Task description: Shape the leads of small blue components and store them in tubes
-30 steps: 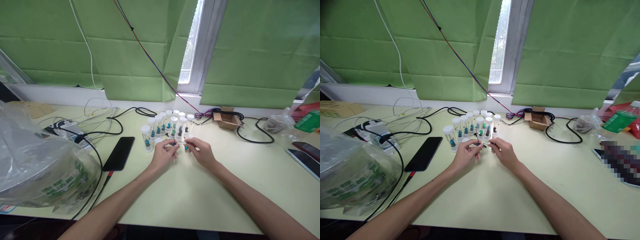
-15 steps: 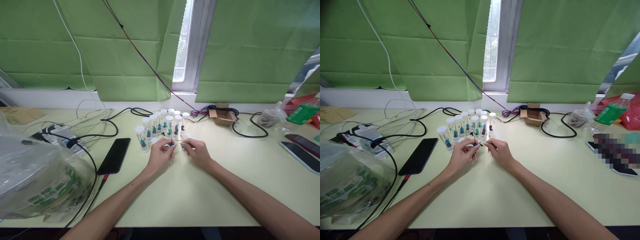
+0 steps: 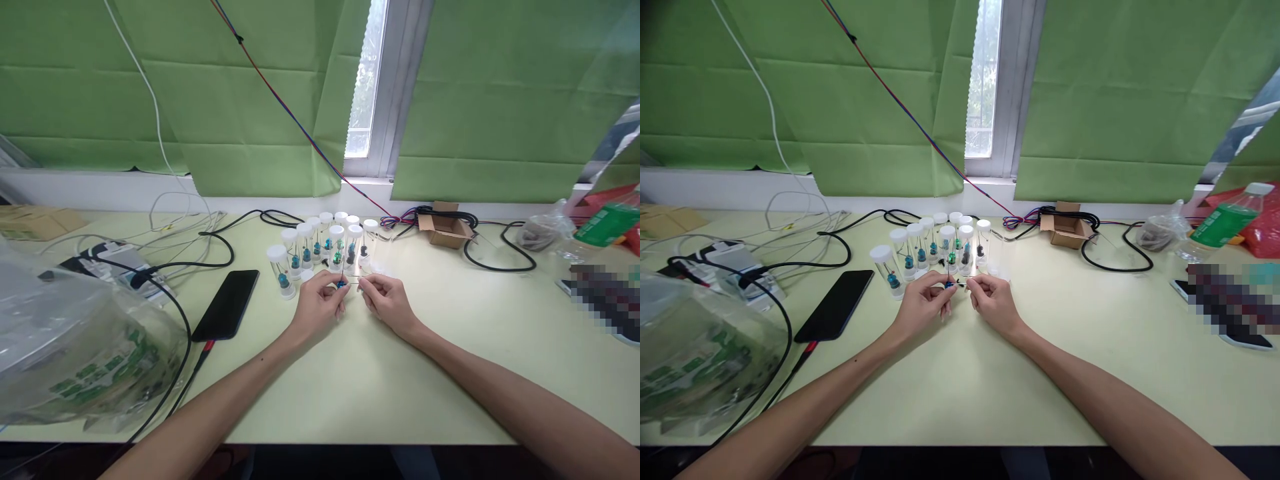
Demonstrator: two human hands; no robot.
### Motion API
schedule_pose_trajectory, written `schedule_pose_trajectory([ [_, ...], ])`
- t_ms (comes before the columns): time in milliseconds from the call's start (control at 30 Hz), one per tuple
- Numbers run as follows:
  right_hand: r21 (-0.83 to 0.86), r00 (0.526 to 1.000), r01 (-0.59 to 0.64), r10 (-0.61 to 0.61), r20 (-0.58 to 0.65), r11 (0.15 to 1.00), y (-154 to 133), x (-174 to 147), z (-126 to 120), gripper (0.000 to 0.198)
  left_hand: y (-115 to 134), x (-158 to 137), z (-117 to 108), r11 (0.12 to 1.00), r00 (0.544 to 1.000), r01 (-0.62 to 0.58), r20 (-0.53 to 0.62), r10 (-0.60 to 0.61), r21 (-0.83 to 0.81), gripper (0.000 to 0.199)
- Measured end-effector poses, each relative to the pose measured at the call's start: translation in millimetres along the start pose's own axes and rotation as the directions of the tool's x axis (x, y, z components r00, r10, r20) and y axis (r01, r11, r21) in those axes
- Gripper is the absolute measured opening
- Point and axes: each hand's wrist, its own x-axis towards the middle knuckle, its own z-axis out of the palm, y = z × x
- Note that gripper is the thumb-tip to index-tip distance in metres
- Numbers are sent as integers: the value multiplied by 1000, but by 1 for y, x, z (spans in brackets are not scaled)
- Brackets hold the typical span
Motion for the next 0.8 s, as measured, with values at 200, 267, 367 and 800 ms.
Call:
schedule_pose_trajectory([
  [200, 256, 983, -184, 176, 55, 949, 4, 2, 1, 32, -5, 0, 0, 1000, 1000, 7, 5, -7, 9, 24],
  [267, 302, 975, -222, 212, 66, 927, 4, 3, 1, 33, -5, 0, 0, 1000, 1000, 12, 7, -12, 6, 25],
  [367, 322, 975, -221, 212, 64, 920, 4, 4, 1, 33, -2, 0, 1, 1000, 1000, 26, 10, -25, -10, 25],
  [800, 167, 999, 16, -21, 28, 986, 3, 2, -1, 32, 4, 5, -4, 982, 986, 165, -8, -166, -93, 25],
])
